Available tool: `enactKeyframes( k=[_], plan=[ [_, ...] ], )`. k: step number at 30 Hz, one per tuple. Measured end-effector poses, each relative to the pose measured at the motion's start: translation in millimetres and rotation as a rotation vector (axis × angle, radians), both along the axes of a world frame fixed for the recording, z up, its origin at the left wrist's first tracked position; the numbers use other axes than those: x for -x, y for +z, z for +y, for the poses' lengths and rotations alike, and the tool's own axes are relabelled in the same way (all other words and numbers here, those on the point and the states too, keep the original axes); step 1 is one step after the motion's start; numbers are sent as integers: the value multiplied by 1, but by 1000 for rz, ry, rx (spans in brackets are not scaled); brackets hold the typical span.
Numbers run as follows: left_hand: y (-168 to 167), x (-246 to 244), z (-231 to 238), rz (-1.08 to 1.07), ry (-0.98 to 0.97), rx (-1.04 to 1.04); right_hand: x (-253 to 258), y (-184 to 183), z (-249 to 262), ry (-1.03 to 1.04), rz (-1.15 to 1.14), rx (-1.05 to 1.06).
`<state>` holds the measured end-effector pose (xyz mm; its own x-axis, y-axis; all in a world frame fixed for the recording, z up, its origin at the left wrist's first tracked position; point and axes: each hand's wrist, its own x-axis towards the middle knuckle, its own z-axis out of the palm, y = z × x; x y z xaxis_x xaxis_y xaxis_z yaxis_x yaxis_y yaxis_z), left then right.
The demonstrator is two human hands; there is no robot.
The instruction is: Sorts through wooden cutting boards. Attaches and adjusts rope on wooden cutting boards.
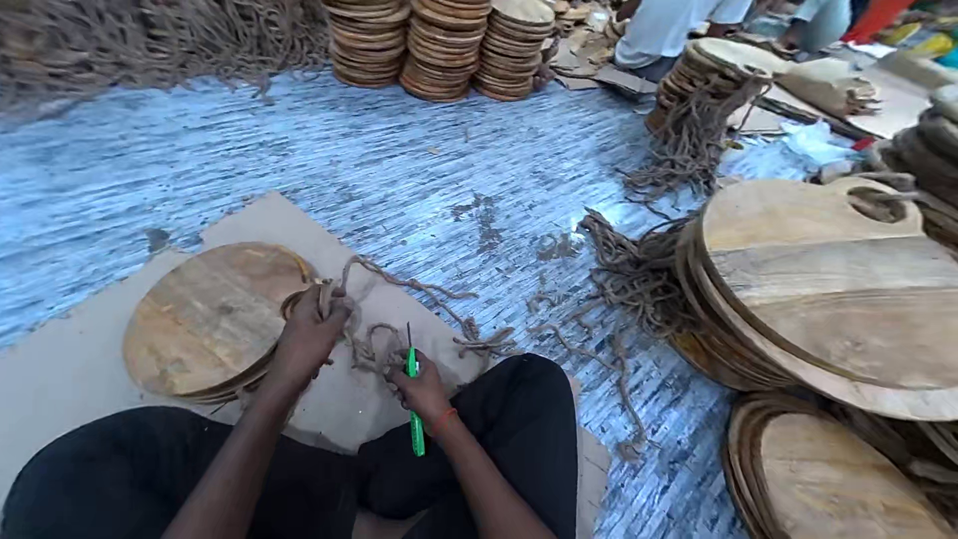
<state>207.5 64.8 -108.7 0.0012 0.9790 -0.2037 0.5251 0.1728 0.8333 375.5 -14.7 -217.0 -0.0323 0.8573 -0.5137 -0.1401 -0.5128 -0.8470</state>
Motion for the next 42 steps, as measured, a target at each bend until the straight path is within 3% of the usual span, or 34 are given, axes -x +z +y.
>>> enactKeyframes(
  k=[2, 5, 8, 11, 15, 18, 21, 26, 29, 32, 38, 42],
  plan=[
    [12, -34, 0, -9, -99, 22, 3, -2, 3, 2, 48, 33],
    [22, -106, -15, -73, -442, 115, 4, 9, -5, -31, 56, 48],
    [4, -151, -8, -86, -619, 35, 0, 17, -12, -156, 12, 61],
    [-24, -146, 37, 65, -580, -75, -7, 8, -1, -258, 82, 154],
    [-75, -115, 104, 521, -685, -87, -7, -2, 5, -339, 31, 192],
    [-109, -111, 121, 762, -808, -42, -10, -13, 5, -385, -179, 129],
    [-116, -112, 119, 838, -796, 59, -16, -11, 4, -479, -220, 39],
    [-80, -99, 111, 431, -599, -58, -34, 13, 2, -380, 30, 34],
    [-40, -83, 80, 271, -557, -132, -31, 20, 8, -210, 160, 164],
    [-20, -61, 43, 167, -506, -85, -25, 19, 8, -146, 206, 118],
    [-38, -29, -14, -50, -319, 169, -21, 19, 2, -129, 248, -32],
    [-50, -29, -28, -144, -285, 180, -15, 17, 1, -115, 193, -42]
  ],
)
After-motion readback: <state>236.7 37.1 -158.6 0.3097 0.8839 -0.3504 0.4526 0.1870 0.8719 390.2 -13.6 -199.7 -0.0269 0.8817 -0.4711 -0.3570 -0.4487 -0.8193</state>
